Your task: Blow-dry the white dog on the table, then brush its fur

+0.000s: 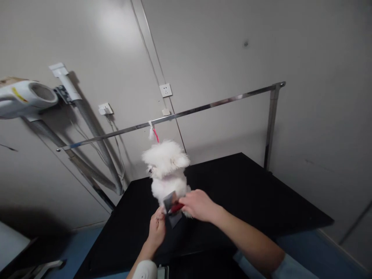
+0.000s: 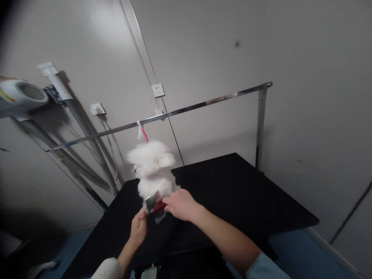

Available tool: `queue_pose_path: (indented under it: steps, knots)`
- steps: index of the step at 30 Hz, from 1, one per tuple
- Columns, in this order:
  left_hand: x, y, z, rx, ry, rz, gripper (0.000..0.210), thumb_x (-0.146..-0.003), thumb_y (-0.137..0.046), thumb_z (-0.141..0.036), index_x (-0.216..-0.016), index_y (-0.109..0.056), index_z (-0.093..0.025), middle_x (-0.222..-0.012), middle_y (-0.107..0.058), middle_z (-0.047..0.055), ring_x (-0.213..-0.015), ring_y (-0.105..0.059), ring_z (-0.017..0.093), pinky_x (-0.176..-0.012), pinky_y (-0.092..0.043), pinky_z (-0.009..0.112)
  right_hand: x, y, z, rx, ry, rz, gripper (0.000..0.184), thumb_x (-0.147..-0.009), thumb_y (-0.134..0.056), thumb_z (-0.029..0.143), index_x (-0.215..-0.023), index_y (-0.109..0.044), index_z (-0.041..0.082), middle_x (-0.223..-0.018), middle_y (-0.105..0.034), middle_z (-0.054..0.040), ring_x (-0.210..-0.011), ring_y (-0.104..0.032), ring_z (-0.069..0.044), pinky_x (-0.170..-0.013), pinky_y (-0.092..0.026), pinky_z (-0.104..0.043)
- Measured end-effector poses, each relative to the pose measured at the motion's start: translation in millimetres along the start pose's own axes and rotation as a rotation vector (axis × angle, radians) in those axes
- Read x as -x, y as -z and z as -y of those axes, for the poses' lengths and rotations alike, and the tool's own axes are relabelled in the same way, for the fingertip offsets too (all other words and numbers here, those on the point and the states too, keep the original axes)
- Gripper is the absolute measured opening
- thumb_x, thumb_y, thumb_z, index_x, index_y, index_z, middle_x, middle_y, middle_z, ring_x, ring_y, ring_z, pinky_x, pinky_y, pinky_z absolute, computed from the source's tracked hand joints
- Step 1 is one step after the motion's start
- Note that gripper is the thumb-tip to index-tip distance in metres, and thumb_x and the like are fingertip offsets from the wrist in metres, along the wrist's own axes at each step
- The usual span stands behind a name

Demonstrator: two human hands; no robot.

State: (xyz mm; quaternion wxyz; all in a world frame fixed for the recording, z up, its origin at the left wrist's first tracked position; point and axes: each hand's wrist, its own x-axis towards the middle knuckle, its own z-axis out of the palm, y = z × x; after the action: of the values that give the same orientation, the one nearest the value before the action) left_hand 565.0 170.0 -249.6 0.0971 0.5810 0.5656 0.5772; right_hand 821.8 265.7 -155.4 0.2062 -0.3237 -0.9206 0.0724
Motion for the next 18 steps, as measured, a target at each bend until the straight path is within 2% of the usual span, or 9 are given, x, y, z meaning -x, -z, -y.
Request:
queue_pose_path:
  steps: [2, 5, 7, 10, 11, 13, 16, 18]
  knots:
    - [4, -3.7, 5, 0.009, -0.01, 0.014, 0.082, -0.086, -0.043, -0.081, -0.112, -0.079, -0.011, -0.119, -0.074, 0.021, -0.114, -0.069, 0.035, -0.103, -0.053, 0.046, -2, -5, 0, -0.021, 0.047, 0.029, 0.018, -0.095, -0.06, 0.034, -0.102, -0.074, 0.026, -0.094, -0.073, -0.0058, -0.092, -0.066, -0.024, -0.081, -0.041, -0.032]
    - [11, -8.9, 14, 0.036, 0.019, 0.033, 0.08, -0.087, -0.044, -0.079, -0.116, -0.077, -0.012, -0.123, -0.072, 0.02, -0.119, -0.067, 0.034, -0.106, -0.051, 0.046, -2, -8, -3, 0.044, -0.089, 0.017, 0.022, -0.097, -0.055, 0.031, -0.103, -0.075, 0.023, -0.094, -0.073, -0.008, -0.091, -0.067, -0.024, -0.08, -0.041, -0.032]
    - [16, -12.3, 20, 0.054, 0.036, 0.046, 0.079, -0.086, -0.047, -0.078, -0.117, -0.077, -0.013, -0.124, -0.072, 0.02, -0.121, -0.066, 0.034, -0.107, -0.05, 0.046, 1, -11, -2, 0.057, -0.09, 0.014, 0.024, -0.098, -0.054, 0.033, -0.105, -0.074, 0.023, -0.096, -0.073, -0.0083, -0.091, -0.067, -0.025, -0.08, -0.042, -0.032]
    - [25, -16.9, 26, 0.067, 0.097, -0.054, 0.08, -0.083, -0.05, -0.08, -0.114, -0.078, -0.011, -0.12, -0.074, 0.021, -0.116, -0.068, 0.034, -0.104, -0.051, 0.046, 5, -13, -5, 0.012, -0.004, 0.056, 0.023, -0.098, -0.055, 0.036, -0.107, -0.074, 0.026, -0.1, -0.074, -0.0057, -0.095, -0.067, -0.023, -0.082, -0.043, -0.031]
    - [28, -18.2, 26, 0.069, 0.13, -0.106, 0.081, -0.081, -0.051, -0.081, -0.112, -0.078, -0.01, -0.114, -0.075, 0.02, -0.111, -0.07, 0.034, -0.101, -0.053, 0.045, 5, -11, -10, 0.003, -0.022, 0.069, 0.022, -0.097, -0.056, 0.034, -0.106, -0.074, 0.026, -0.1, -0.074, -0.0054, -0.096, -0.067, -0.023, -0.082, -0.043, -0.031]
    - [34, -21.1, 22, 0.081, 0.202, -0.173, 0.081, -0.078, -0.054, -0.081, -0.109, -0.078, -0.01, -0.097, -0.078, 0.016, -0.093, -0.073, 0.031, -0.089, -0.057, 0.042, 2, -7, -25, -0.011, -0.176, 0.037, 0.018, -0.096, -0.057, 0.028, -0.1, -0.074, 0.023, -0.099, -0.073, -0.0067, -0.095, -0.067, -0.024, -0.081, -0.043, -0.031]
    - [38, -27.0, 12, 0.112, 0.259, -0.091, 0.066, -0.079, -0.06, -0.074, -0.095, -0.08, -0.013, -0.072, -0.072, 0.007, -0.07, -0.067, 0.024, -0.072, -0.056, 0.035, -7, -15, -33, -0.246, -0.39, -0.115, 0.02, -0.099, -0.05, 0.027, -0.096, -0.068, 0.019, -0.089, -0.071, -0.0066, -0.084, -0.066, -0.021, -0.073, -0.044, -0.029]
    - [37, -31.1, 7, 0.129, 0.261, 0.017, 0.057, -0.08, -0.06, -0.07, -0.073, -0.076, -0.016, -0.064, -0.067, 0.005, -0.066, -0.063, 0.022, -0.068, -0.053, 0.033, -10, -41, -18, -0.583, -0.399, -0.134, 0.024, -0.103, -0.04, 0.028, -0.099, -0.062, 0.018, -0.077, -0.066, -0.0024, -0.071, -0.063, -0.016, -0.066, -0.045, -0.026]
